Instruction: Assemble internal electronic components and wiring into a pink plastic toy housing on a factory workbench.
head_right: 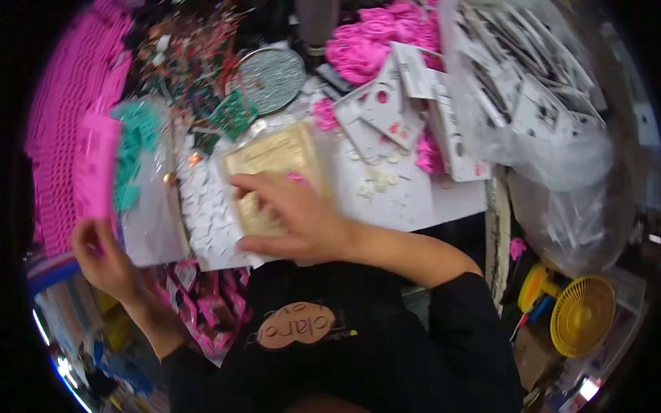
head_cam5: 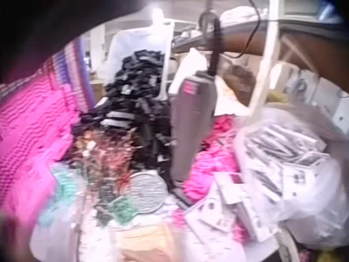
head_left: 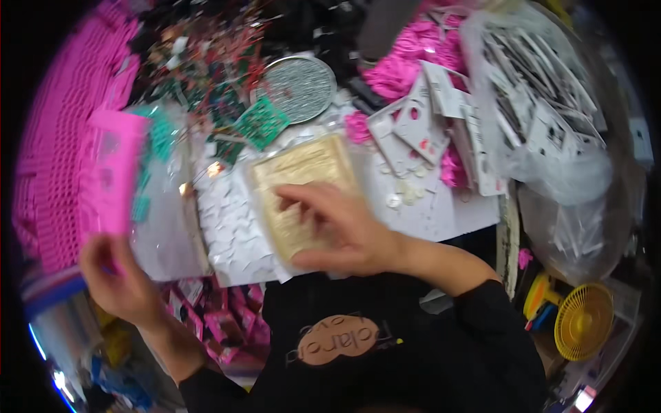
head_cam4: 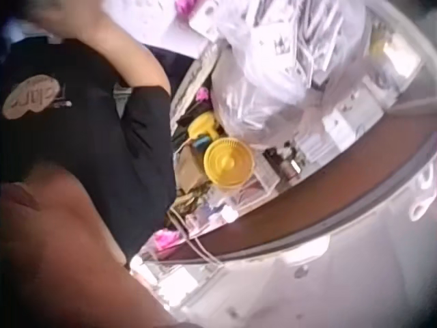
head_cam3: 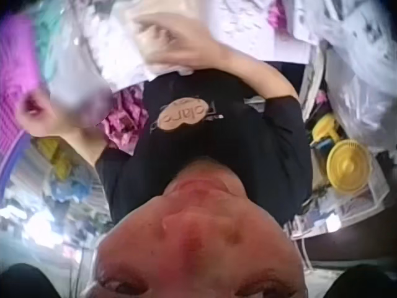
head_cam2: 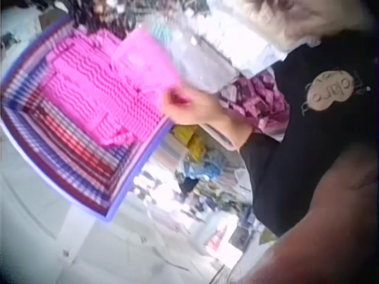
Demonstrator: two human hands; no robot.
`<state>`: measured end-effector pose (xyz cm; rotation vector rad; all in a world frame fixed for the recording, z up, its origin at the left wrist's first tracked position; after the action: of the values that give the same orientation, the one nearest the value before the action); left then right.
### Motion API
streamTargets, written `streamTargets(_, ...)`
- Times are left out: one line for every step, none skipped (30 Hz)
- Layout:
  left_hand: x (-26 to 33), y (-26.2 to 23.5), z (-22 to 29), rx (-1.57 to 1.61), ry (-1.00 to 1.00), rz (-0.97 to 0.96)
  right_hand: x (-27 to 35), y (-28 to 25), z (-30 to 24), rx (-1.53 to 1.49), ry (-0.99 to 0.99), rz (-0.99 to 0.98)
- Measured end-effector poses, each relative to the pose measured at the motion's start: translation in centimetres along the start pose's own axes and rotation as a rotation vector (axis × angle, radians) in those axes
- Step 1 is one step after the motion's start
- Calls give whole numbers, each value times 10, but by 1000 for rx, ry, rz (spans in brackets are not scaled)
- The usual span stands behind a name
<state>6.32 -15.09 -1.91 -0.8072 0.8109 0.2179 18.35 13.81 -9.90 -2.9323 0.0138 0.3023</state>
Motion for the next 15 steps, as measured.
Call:
streamTargets(21, 14, 40, 227, 78, -115, 0, 7, 0, -227, 113, -1)
streamTargets(38, 31, 85, 332, 290, -269, 1, 20, 0, -459, 221, -12)
streamTargets(52, 50, 128, 346, 422, -480, 3, 26, 3, -684, 327, -22)
streamTargets(63, 63, 142, 440, 375, -659, 3, 16, 3, -717, 299, 37)
streamTargets(66, 63, 139, 518, 423, -661, 5, 6, 6, -747, 273, 97)
streamTargets(56, 57, 122, 507, 296, -508, 8, 1, 7, -786, 246, 151)
streamTargets(49, 54, 109, 495, 166, -356, 12, 0, 6, -753, 283, 95)
streamTargets(57, 71, 98, 688, -109, -416, 17, -7, 4, -720, 322, 38)
streamTargets(69, 95, 95, 873, -391, -473, 22, -15, 1, -687, 362, -19)
streamTargets(80, 105, 89, 1021, -686, -505, 17, -17, -9, -610, 382, -167)
streamTargets(94, 125, 94, 1146, -861, -882, 15, -35, -11, -438, 337, -161)
streamTargets(99, 126, 90, 1244, -918, -950, 10, -50, -14, -275, 285, -172)
streamTargets(105, 129, 87, 1351, -974, -1020, 3, -66, -16, -106, 236, -179)
streamTargets(103, 126, 78, 1293, -989, -946, -7, -100, -18, 236, 222, -22)
streamTargets(101, 125, 70, 1237, -1010, -876, -17, -137, -26, 578, 209, 135)
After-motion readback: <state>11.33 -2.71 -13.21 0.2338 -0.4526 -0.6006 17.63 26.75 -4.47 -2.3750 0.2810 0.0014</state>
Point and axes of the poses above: each hand's wrist, its own x-axis away from the middle knuckle, its own y-axis out of the palm, z = x × y, the point moved 7 cm from there along -x, towards the middle knuckle, and after that the axes turned 4 degrees about z, right-handed, at the moved point
